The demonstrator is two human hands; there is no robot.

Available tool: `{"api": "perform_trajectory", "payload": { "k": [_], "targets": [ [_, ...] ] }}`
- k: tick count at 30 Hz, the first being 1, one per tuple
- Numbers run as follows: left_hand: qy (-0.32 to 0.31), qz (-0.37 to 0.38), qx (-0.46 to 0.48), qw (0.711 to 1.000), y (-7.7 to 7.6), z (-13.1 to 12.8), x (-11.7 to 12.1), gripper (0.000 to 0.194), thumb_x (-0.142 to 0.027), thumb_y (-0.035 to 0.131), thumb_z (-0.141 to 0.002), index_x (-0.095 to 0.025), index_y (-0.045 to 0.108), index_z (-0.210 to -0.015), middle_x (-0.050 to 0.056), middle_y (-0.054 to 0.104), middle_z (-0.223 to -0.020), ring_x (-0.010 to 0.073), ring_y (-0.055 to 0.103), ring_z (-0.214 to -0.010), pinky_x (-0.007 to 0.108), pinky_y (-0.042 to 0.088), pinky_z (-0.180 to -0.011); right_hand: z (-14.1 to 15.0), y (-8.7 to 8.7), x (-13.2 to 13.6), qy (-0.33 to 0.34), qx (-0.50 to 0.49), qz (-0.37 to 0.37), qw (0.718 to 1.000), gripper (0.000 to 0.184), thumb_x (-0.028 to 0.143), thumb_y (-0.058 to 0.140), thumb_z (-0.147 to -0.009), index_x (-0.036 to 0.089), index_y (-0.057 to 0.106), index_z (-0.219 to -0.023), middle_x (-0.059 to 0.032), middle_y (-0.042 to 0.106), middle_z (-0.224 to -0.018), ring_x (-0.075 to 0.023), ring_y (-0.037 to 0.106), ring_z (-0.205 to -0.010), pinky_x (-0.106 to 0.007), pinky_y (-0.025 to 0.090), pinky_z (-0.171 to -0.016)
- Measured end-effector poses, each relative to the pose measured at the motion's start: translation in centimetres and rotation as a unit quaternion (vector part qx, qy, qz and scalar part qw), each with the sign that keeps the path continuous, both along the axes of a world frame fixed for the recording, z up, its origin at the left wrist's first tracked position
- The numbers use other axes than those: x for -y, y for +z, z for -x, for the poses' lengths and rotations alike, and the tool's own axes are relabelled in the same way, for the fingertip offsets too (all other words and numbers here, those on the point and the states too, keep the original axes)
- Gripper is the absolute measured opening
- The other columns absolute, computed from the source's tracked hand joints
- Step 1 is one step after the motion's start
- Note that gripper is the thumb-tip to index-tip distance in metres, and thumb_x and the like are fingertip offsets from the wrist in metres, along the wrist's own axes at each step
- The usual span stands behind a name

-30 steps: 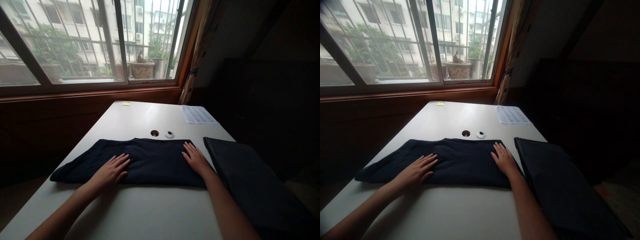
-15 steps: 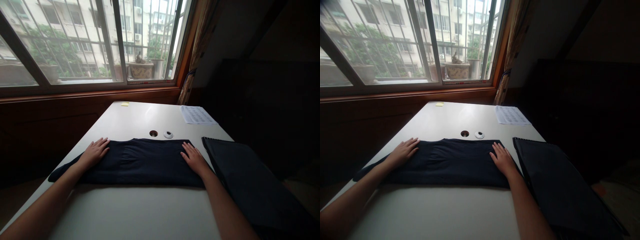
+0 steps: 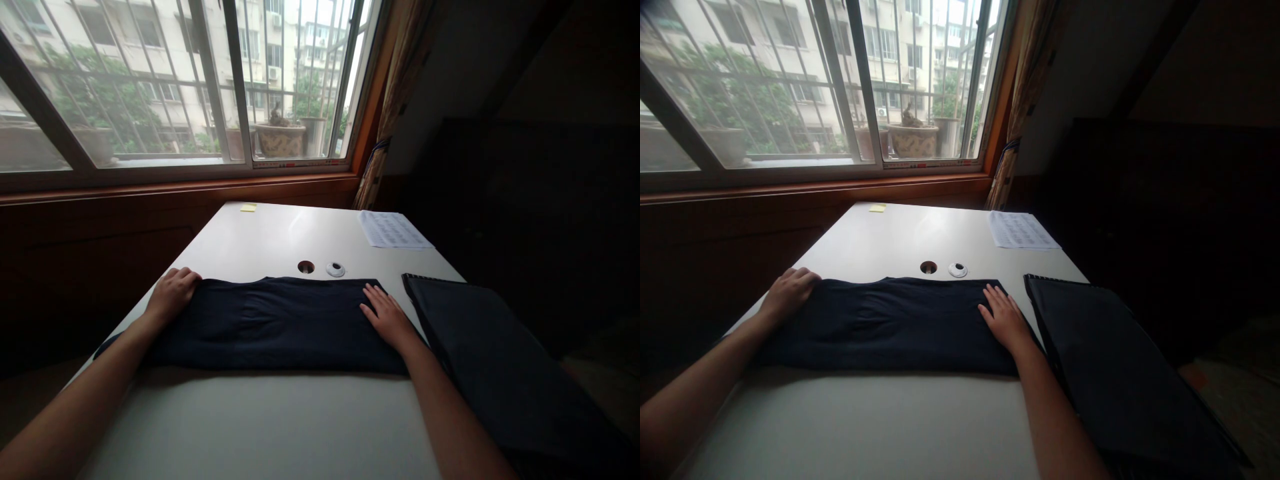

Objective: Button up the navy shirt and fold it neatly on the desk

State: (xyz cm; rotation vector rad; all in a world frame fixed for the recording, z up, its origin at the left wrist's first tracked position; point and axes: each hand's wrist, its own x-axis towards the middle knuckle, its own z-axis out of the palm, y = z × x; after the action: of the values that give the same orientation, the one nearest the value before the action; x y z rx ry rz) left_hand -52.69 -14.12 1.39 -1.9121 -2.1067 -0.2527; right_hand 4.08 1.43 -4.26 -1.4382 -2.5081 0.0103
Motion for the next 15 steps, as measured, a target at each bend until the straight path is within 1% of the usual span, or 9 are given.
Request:
{"api": "perform_trajectory", "payload": {
  "k": [3,6,9,11,12,14,15],
  "targets": [
    [0.016,-0.01,-0.006,1.0,-0.3,-0.6,0.2,0.032,-0.031,0.041,-0.095,-0.022,0.071,-0.1,0.009,0.067,-0.104,0.0282,0.056,-0.101,0.039,0.046,-0.091,0.0,0.0,0.0,0.001,-0.002,-0.002,1.0,0.056,0.047,0.035,-0.1,0.022,0.043,-0.15,-0.0066,0.039,-0.158,-0.0254,0.031,-0.148,-0.05,0.028,-0.119],
    [0.023,-0.018,-0.003,1.0,-0.6,-0.7,0.2,0.031,-0.031,0.042,-0.095,-0.021,0.071,-0.1,0.01,0.067,-0.103,0.0284,0.057,-0.101,0.041,0.046,-0.094,0.0,0.0,0.0,0.001,0.001,-0.001,1.0,0.056,0.047,0.035,-0.1,0.022,0.044,-0.149,-0.006,0.039,-0.158,-0.0254,0.031,-0.148,-0.05,0.027,-0.119],
    [0.009,-0.045,0.011,0.999,-0.3,-1.0,0.2,0.029,-0.028,0.046,-0.092,-0.021,0.07,-0.106,0.011,0.066,-0.112,0.0294,0.056,-0.107,0.044,0.045,-0.1,0.0,0.0,0.0,0.0,0.003,0.0,1.0,0.056,0.048,0.034,-0.101,0.022,0.044,-0.149,-0.0055,0.038,-0.158,-0.0252,0.031,-0.148,-0.049,0.027,-0.12],
    [-0.029,-0.07,0.032,0.997,0.3,-2.1,0.2,0.033,-0.028,0.047,-0.092,-0.02,0.068,-0.116,0.012,0.063,-0.121,0.0301,0.056,-0.114,0.046,0.044,-0.104,0.0,0.0,0.1,-0.003,0.005,0.002,1.0,0.056,0.047,0.034,-0.101,0.022,0.044,-0.149,-0.0056,0.038,-0.158,-0.0253,0.031,-0.148,-0.049,0.027,-0.12],
    [-0.059,-0.075,0.045,0.994,0.5,-3.1,0.2,0.035,-0.027,0.046,-0.093,-0.019,0.066,-0.121,0.012,0.062,-0.125,0.0299,0.055,-0.117,0.046,0.044,-0.106,0.1,0.0,0.0,-0.003,0.005,0.003,1.0,0.056,0.047,0.034,-0.101,0.021,0.044,-0.149,-0.0056,0.038,-0.158,-0.0254,0.03,-0.148,-0.049,0.027,-0.12],
    [-0.14,-0.053,0.068,0.986,0.9,-5.8,0.5,0.037,-0.027,0.044,-0.097,-0.021,0.063,-0.128,0.01,0.061,-0.131,0.0278,0.054,-0.124,0.045,0.044,-0.108,0.1,0.0,0.0,-0.005,0.003,0.005,1.0,0.055,0.047,0.034,-0.101,0.022,0.044,-0.149,-0.0054,0.038,-0.158,-0.0255,0.031,-0.148,-0.05,0.027,-0.12],
    [-0.193,-0.023,0.074,0.978,1.0,-7.4,0.8,0.037,-0.027,0.041,-0.1,-0.023,0.062,-0.131,0.008,0.06,-0.134,0.0258,0.052,-0.128,0.043,0.044,-0.11,0.1,0.0,0.0,-0.005,0.002,0.005,1.0,0.055,0.047,0.034,-0.101,0.022,0.044,-0.149,-0.0053,0.038,-0.158,-0.0254,0.031,-0.148,-0.05,0.026,-0.12]
  ]
}}
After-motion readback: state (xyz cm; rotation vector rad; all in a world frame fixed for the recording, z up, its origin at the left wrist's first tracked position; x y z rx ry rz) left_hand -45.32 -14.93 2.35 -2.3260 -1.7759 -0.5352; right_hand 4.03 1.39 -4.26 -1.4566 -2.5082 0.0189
